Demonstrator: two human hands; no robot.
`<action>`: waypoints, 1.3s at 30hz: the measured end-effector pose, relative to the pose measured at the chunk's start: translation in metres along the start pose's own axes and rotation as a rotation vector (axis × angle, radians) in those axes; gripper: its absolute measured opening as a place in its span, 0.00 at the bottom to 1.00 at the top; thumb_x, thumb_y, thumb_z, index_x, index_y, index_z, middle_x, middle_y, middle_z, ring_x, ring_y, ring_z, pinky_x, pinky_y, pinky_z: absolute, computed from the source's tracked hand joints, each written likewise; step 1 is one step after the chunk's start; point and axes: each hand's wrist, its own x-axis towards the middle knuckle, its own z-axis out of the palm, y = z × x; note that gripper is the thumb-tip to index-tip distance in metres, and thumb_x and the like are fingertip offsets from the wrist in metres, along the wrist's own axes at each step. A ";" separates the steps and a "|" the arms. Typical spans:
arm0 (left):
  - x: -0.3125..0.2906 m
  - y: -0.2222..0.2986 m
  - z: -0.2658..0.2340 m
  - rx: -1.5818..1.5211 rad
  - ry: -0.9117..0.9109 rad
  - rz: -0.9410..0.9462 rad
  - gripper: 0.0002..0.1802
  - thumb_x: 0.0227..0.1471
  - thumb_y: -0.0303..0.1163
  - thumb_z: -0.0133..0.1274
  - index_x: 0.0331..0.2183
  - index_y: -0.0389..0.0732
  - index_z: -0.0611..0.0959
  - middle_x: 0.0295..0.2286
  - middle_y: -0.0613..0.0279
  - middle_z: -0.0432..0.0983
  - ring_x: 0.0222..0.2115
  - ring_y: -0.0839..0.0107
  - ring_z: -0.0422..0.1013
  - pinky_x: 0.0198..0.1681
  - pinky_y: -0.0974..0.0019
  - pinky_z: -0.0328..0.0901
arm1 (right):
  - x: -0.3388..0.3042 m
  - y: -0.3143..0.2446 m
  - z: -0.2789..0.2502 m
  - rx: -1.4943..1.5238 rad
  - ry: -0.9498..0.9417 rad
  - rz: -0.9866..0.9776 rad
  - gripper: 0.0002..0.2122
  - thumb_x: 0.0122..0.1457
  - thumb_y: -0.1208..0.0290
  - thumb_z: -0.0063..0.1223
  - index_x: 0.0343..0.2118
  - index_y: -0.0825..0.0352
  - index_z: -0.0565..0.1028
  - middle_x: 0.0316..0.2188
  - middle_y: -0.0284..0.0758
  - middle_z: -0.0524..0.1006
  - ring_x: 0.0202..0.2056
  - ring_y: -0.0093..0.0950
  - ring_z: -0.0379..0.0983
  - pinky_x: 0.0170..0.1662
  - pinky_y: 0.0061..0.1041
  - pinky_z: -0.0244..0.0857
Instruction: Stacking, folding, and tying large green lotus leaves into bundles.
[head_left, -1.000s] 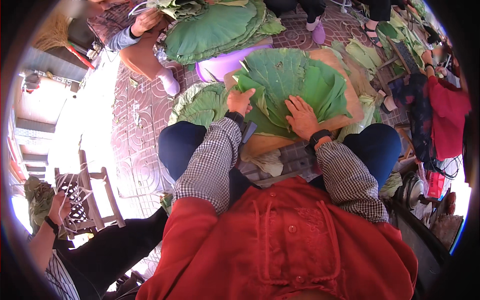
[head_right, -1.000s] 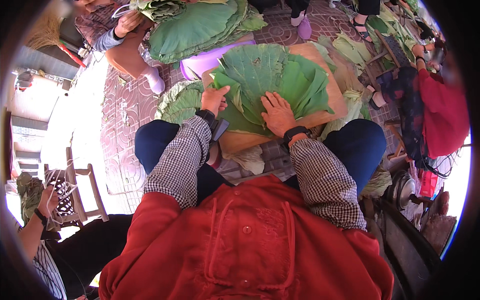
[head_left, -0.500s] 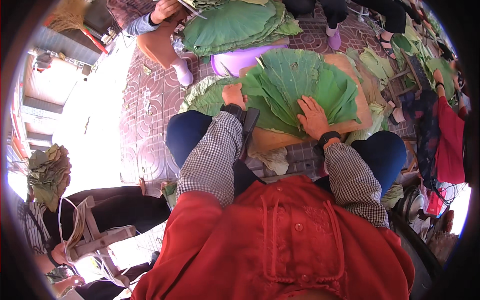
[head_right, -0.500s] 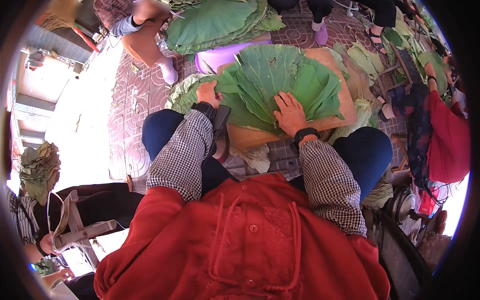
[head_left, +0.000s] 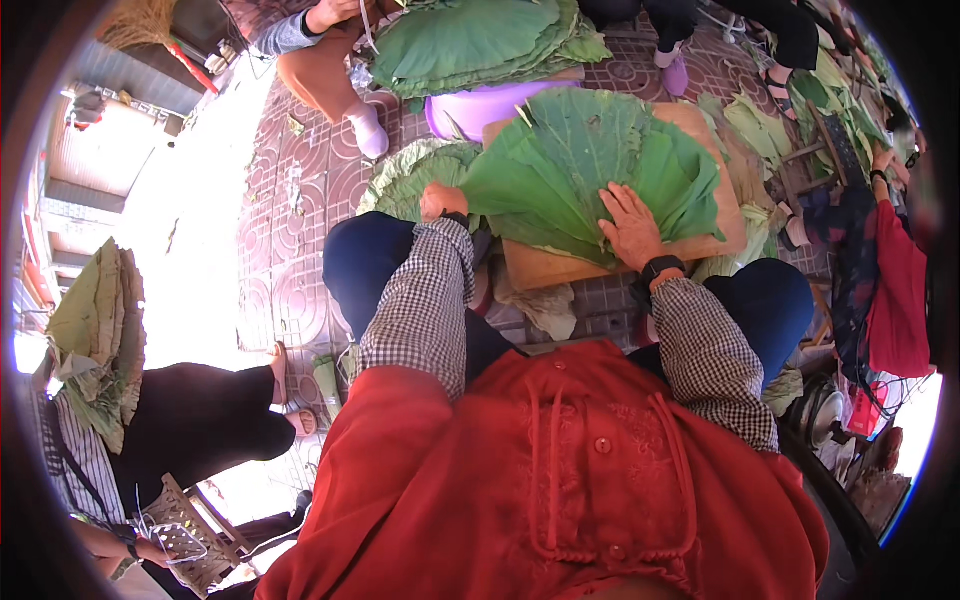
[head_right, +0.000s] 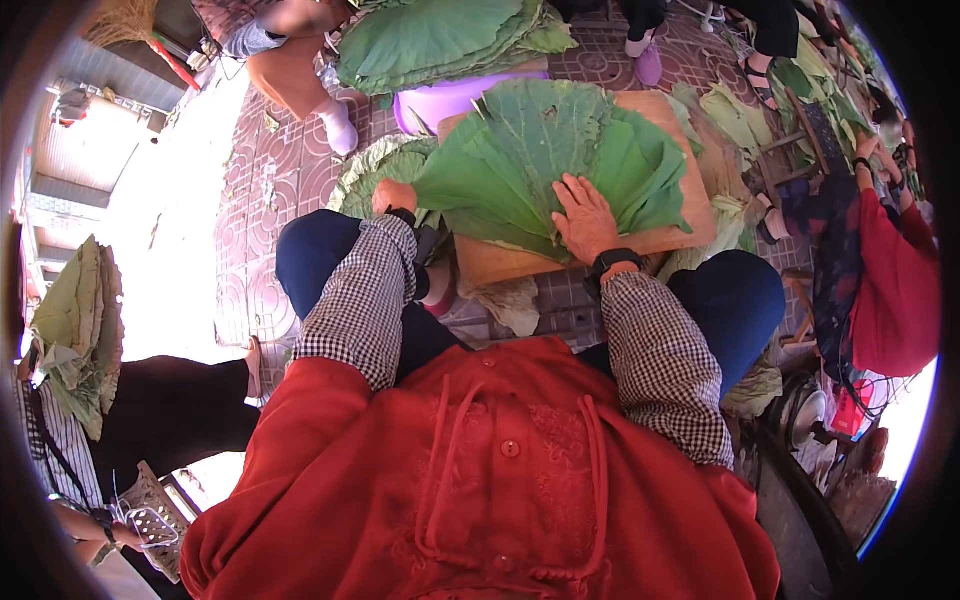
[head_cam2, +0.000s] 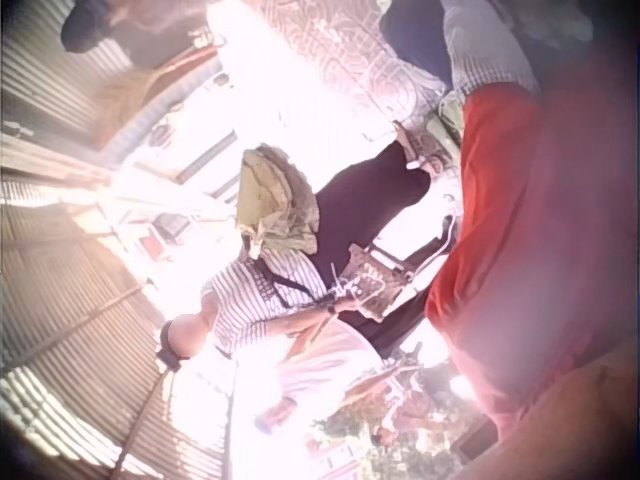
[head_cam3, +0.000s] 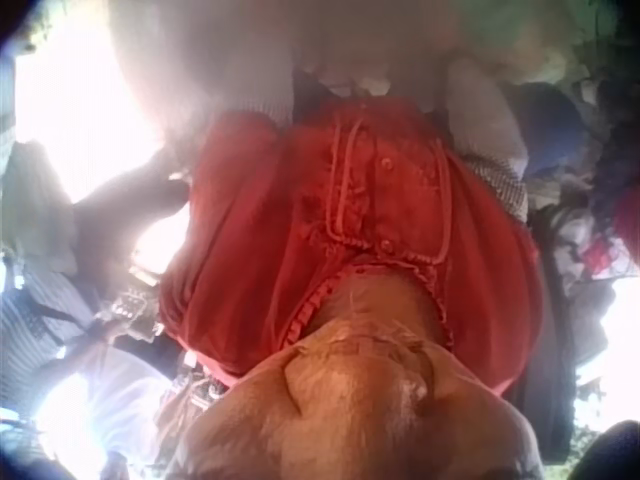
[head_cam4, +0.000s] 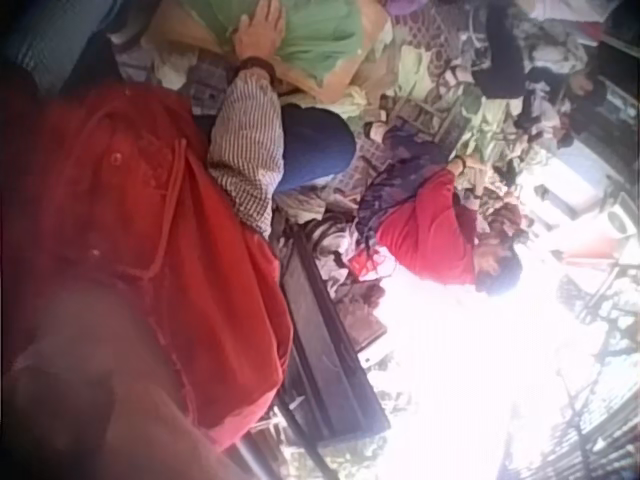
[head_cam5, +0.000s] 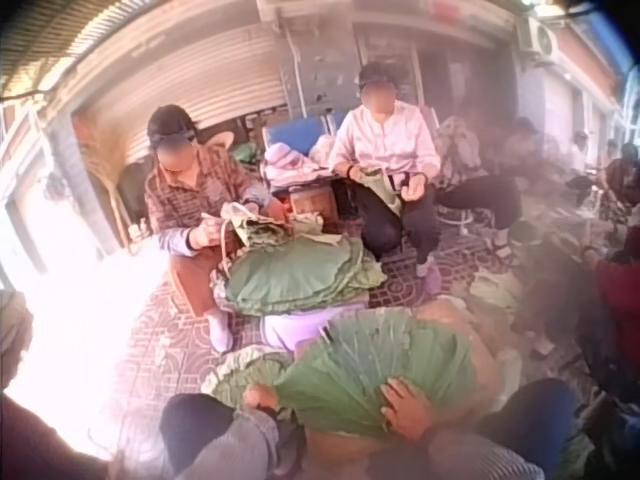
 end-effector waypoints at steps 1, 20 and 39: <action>-0.001 0.005 -0.004 -0.040 -0.029 -0.135 0.10 0.44 0.36 0.57 0.27 0.39 0.79 0.29 0.53 0.77 0.31 0.54 0.75 0.30 0.52 0.69 | 0.000 0.000 0.000 0.003 0.008 -0.006 0.24 0.59 0.63 0.46 0.58 0.62 0.62 0.62 0.36 0.57 0.63 0.39 0.49 0.63 0.37 0.47; -0.092 0.126 0.013 0.074 -0.430 0.867 0.41 0.53 0.59 0.45 0.62 0.52 0.56 0.64 0.55 0.39 0.64 0.49 0.35 0.63 0.38 0.32 | -0.007 0.077 -0.049 -0.234 -0.019 0.865 0.32 0.51 0.55 0.57 0.55 0.70 0.62 0.61 0.48 0.55 0.61 0.50 0.51 0.61 0.43 0.50; -0.101 0.143 0.010 0.008 -0.481 0.973 0.40 0.53 0.58 0.48 0.61 0.49 0.59 0.63 0.51 0.43 0.64 0.47 0.35 0.61 0.33 0.33 | -0.019 0.125 -0.072 0.443 0.079 1.173 0.08 0.53 0.69 0.54 0.28 0.71 0.75 0.20 0.38 0.77 0.16 0.27 0.72 0.17 0.26 0.63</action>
